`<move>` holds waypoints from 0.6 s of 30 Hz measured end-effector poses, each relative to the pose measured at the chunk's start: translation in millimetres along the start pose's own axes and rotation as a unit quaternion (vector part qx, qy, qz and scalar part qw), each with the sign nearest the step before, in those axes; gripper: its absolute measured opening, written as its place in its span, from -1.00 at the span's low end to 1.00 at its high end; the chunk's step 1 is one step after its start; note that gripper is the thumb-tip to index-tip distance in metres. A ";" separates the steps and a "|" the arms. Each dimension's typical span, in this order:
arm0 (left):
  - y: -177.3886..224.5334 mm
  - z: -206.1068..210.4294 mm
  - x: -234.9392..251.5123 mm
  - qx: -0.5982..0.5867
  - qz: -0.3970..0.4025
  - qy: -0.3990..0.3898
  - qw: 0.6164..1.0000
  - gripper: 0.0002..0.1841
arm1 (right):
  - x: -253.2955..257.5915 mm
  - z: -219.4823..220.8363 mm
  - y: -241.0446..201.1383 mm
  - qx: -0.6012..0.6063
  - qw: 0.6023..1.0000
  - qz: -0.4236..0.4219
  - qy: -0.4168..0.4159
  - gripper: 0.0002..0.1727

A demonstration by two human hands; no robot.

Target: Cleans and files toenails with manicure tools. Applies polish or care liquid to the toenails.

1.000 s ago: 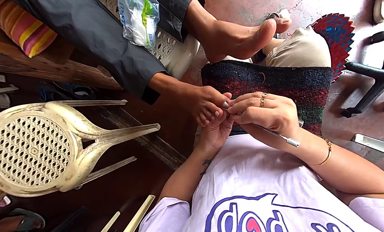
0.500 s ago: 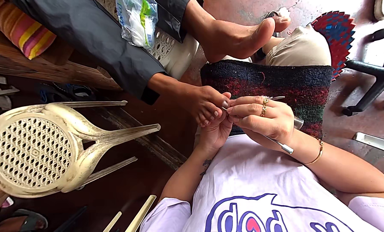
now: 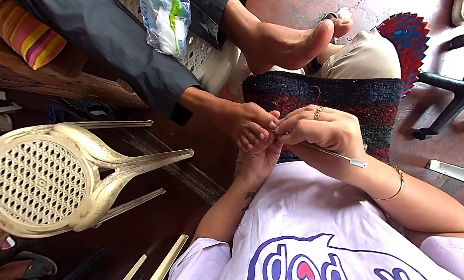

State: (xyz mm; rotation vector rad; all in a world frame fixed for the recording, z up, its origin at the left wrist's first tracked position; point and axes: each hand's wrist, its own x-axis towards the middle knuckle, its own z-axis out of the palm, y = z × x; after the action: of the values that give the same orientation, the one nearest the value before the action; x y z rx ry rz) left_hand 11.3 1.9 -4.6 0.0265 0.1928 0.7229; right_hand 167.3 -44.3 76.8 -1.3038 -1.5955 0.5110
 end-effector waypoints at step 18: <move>0.4 0.0 0.3 0.024 0.004 0.002 1.000 -0.68 | -16.5 8.9 20.6 0.002 0.992 -0.118 0.037 -0.90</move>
State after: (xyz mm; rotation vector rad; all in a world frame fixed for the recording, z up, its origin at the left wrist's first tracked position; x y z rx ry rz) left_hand 11.3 2.4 -4.6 0.0723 0.2137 0.7254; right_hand 169.1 -50.1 49.7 -1.1008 -1.6578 0.3157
